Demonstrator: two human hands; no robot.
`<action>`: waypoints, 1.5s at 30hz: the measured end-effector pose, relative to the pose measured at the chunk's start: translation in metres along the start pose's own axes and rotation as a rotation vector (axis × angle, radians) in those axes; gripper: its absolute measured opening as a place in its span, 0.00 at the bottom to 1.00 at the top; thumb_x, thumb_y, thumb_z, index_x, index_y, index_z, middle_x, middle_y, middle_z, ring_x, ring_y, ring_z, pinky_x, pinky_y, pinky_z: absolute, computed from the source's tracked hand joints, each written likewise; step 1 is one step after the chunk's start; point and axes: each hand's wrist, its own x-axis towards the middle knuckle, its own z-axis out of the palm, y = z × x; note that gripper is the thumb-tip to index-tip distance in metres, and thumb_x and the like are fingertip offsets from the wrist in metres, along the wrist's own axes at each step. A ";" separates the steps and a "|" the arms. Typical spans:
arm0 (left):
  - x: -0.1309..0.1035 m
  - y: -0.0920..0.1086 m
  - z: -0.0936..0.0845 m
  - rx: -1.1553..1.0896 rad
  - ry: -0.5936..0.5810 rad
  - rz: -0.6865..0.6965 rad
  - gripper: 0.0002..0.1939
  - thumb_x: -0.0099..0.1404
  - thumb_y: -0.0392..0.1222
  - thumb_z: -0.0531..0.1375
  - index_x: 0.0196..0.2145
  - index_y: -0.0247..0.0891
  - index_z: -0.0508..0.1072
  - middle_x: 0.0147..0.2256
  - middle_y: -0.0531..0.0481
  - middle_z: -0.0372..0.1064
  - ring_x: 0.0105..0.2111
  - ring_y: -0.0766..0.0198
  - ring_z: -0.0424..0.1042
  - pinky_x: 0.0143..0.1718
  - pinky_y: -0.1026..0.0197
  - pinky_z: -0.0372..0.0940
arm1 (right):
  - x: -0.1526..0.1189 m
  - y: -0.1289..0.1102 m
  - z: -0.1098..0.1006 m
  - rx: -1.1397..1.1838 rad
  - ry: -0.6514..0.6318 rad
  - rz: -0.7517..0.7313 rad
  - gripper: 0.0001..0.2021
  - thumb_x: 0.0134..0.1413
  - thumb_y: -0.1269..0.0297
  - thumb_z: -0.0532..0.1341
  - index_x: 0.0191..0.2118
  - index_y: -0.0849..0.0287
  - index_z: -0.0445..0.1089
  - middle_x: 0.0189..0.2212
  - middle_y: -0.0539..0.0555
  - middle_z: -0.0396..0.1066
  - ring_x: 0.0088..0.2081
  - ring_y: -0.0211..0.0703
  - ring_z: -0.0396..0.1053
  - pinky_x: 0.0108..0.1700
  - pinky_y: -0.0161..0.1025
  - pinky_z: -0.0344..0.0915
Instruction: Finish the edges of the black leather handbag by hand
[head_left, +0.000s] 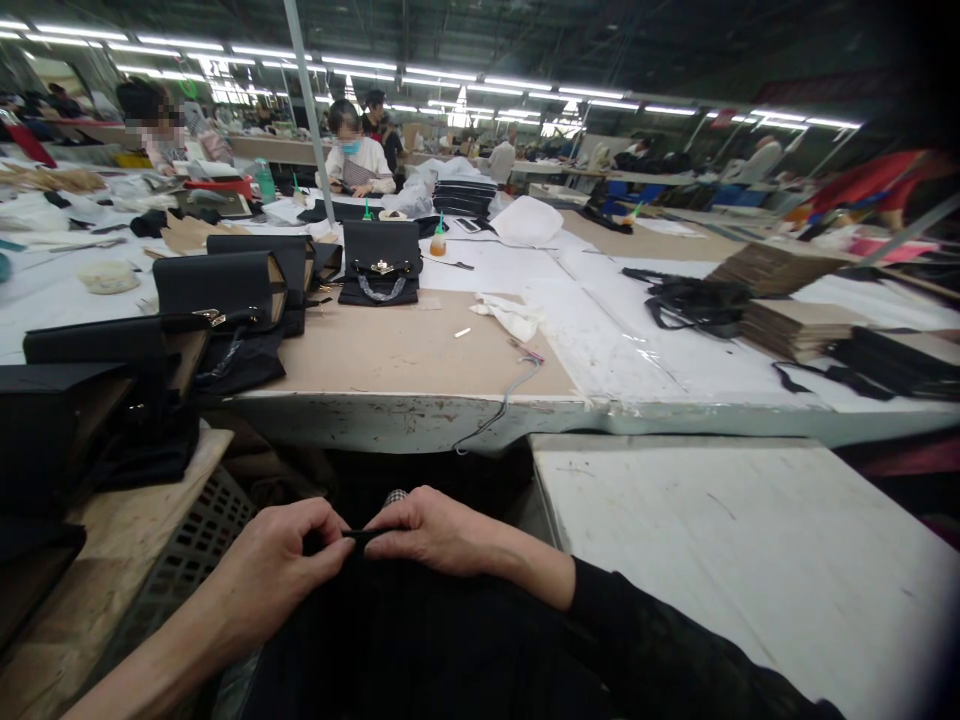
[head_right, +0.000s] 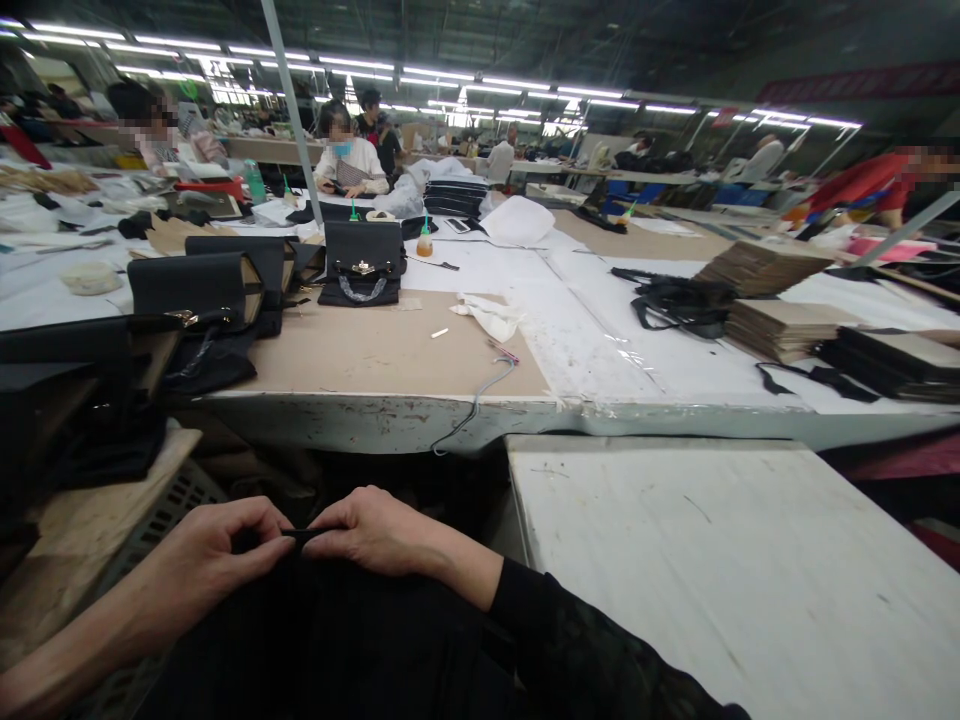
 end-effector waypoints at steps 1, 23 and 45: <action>0.000 0.000 0.000 0.000 -0.004 -0.002 0.14 0.66 0.48 0.59 0.25 0.41 0.70 0.34 0.53 0.79 0.35 0.58 0.75 0.36 0.59 0.62 | 0.000 0.001 0.001 0.013 0.002 0.002 0.15 0.60 0.56 0.63 0.46 0.58 0.80 0.26 0.47 0.69 0.29 0.36 0.62 0.33 0.31 0.59; -0.017 -0.006 -0.032 -0.421 -0.324 -0.148 0.16 0.59 0.47 0.66 0.43 0.40 0.71 0.40 0.52 0.74 0.42 0.56 0.72 0.41 0.61 0.64 | 0.023 -0.018 0.002 -0.354 -0.083 -0.035 0.13 0.62 0.56 0.63 0.45 0.57 0.79 0.28 0.49 0.73 0.31 0.39 0.67 0.33 0.33 0.57; -0.040 -0.008 -0.020 -0.243 -0.095 -0.200 0.17 0.66 0.54 0.58 0.43 0.41 0.79 0.35 0.52 0.81 0.38 0.53 0.79 0.35 0.62 0.68 | 0.018 -0.006 0.002 -0.067 -0.093 -0.032 0.16 0.59 0.57 0.65 0.52 0.51 0.78 0.44 0.48 0.80 0.46 0.46 0.74 0.47 0.33 0.64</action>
